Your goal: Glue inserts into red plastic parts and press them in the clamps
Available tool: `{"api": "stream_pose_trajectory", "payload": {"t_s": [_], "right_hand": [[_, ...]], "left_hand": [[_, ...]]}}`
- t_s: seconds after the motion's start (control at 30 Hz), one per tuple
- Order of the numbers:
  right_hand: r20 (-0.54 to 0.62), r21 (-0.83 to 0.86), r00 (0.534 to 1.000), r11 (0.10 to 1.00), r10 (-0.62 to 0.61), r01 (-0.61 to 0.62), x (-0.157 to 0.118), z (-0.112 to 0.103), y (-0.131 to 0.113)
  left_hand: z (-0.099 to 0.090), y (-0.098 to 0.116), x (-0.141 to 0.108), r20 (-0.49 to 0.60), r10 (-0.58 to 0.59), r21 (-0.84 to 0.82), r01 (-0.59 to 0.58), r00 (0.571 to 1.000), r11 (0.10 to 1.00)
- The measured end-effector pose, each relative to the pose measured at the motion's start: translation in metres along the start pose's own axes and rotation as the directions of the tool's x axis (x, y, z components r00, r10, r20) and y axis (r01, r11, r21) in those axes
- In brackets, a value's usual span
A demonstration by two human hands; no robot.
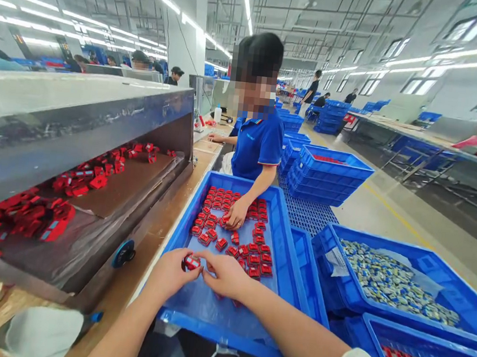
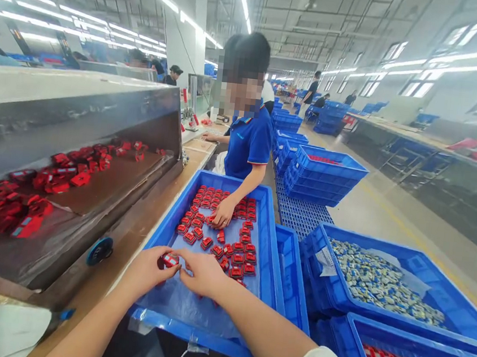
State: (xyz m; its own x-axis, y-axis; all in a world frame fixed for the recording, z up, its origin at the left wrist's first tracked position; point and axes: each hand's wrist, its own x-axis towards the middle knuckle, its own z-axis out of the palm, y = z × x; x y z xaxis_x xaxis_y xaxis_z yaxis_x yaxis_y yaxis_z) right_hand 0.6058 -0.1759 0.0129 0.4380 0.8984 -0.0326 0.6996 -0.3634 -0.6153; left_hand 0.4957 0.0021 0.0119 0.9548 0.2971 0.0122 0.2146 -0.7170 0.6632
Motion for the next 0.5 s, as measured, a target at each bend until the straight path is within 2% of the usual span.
{"api": "stream_pose_trajectory", "payload": {"t_s": [0.27,0.5], "right_hand": [[-0.026,-0.037,0.999,0.999,0.028,-0.029,0.0006,-0.0025,-0.0025],[-0.009,-0.041,1.0,0.999,0.004,-0.004,0.0001,0.0002,0.002]], "left_hand": [[-0.0016,0.0032,-0.0005,-0.008,-0.011,0.002,0.011,1.0,1.0],[-0.0009,0.0032,-0.0005,-0.002,0.002,0.047,-0.002,1.0,0.999]]}}
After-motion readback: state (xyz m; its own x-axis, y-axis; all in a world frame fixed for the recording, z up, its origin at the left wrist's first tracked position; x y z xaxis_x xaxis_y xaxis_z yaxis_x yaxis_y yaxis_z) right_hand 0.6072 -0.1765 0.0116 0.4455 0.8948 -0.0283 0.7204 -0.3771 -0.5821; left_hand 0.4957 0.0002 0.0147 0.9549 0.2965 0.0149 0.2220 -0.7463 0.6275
